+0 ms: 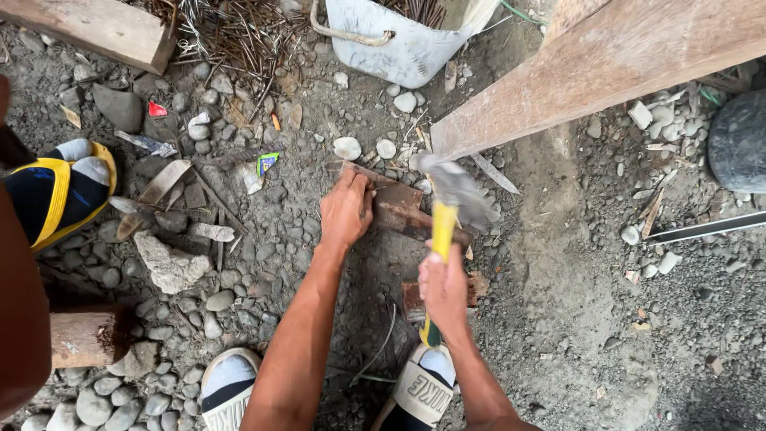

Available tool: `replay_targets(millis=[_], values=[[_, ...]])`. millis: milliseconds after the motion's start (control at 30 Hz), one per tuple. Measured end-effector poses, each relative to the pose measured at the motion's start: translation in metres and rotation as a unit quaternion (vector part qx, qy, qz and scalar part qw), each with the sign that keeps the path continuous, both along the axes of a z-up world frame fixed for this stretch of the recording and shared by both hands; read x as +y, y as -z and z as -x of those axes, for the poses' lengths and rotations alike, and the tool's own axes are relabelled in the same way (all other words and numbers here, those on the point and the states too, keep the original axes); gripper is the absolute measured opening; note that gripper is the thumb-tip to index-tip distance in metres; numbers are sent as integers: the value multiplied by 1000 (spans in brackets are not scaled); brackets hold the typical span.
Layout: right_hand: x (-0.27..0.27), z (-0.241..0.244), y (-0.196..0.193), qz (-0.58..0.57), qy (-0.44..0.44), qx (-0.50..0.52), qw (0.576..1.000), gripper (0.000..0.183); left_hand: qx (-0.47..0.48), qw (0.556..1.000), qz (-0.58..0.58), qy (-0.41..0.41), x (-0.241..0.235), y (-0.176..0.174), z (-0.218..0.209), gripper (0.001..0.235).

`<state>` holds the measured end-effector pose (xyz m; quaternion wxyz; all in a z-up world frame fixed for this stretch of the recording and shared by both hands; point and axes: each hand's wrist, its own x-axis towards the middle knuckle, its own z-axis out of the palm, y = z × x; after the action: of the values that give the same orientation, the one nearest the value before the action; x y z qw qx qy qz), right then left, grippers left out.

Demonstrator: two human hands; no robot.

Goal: The person straightens bent nails by positioning them on a wooden block and striking them with a hammer.

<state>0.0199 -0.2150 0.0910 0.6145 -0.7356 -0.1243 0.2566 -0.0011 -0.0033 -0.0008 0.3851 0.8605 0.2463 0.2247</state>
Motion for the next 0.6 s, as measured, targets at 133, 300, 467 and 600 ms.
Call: replay_targets(millis=[133, 300, 467, 600], values=[[3, -4, 2, 167, -37, 123, 977, 26, -3, 1000, 21, 7, 1, -2, 0, 14], [-21, 6, -11, 36, 6, 14, 999, 25, 15, 1000, 10, 3, -2, 3, 3, 11], [-1, -10, 14, 209, -99, 9, 973, 22, 32, 999, 28, 3, -2, 0, 1, 12], [-9, -7, -11, 106, -31, 125, 986, 22, 46, 999, 16, 6, -2, 1, 3, 15]])
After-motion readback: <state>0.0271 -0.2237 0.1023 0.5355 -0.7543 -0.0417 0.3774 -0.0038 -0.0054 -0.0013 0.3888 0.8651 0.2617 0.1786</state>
